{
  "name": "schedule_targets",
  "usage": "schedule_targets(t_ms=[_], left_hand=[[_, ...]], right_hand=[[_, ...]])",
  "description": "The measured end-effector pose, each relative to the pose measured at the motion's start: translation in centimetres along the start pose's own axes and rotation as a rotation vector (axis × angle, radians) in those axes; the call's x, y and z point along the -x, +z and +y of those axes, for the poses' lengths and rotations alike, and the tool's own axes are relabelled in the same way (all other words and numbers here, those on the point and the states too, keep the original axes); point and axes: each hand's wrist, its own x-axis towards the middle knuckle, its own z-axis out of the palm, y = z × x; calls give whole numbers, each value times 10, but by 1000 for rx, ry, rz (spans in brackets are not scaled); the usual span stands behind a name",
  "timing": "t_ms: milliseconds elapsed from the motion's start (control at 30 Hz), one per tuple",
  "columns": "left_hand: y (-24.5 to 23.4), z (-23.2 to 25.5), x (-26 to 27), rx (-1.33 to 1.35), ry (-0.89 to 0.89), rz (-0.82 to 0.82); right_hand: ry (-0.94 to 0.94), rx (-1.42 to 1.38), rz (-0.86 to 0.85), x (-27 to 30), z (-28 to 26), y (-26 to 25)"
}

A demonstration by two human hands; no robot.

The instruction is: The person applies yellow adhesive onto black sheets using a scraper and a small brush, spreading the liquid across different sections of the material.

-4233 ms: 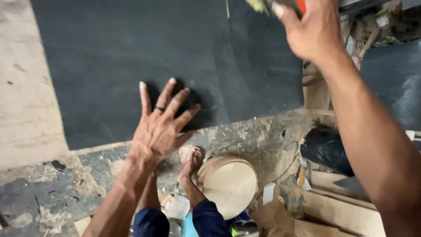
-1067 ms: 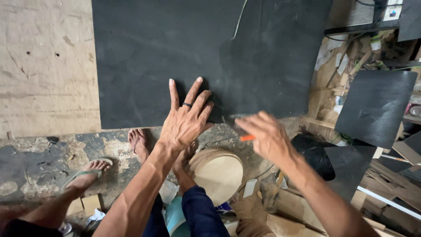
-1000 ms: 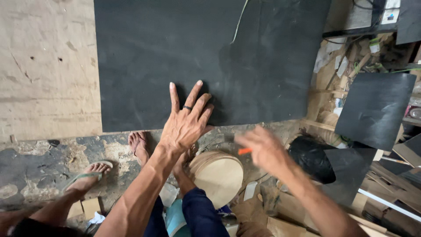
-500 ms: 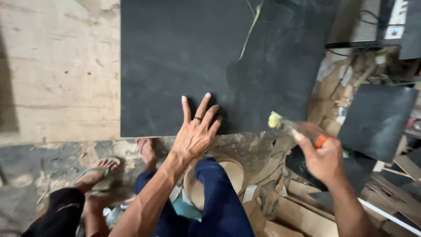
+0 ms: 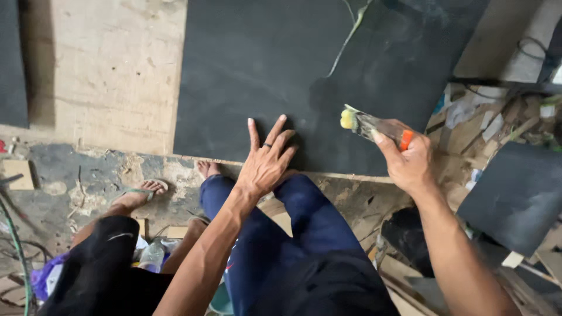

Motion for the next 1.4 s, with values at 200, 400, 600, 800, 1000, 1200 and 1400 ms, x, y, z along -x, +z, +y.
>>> schedule_targets(t_ms=[200, 400, 600, 800, 1000, 1200, 1400], left_hand=[[-2, -13, 22, -53, 23, 64], [4, -29, 42, -77, 47, 215], [-20, -24, 37, -133, 5, 103], [-25, -36, 32, -72, 33, 20], [-33, -54, 24, 45, 172, -150], [-26, -74, 21, 120, 201, -284], [-23, -80, 21, 106, 271, -269]], right_hand=[[123, 64, -11, -6, 13, -9], [52, 94, -68, -35, 28, -8], [-47, 85, 20, -69, 9, -3], [-293, 125, 231, -140, -39, 2], [-711, 523, 163, -184, 0, 50], [-63, 550, 276, -147, -12, 58], [839, 71, 413, -240, -78, 55]])
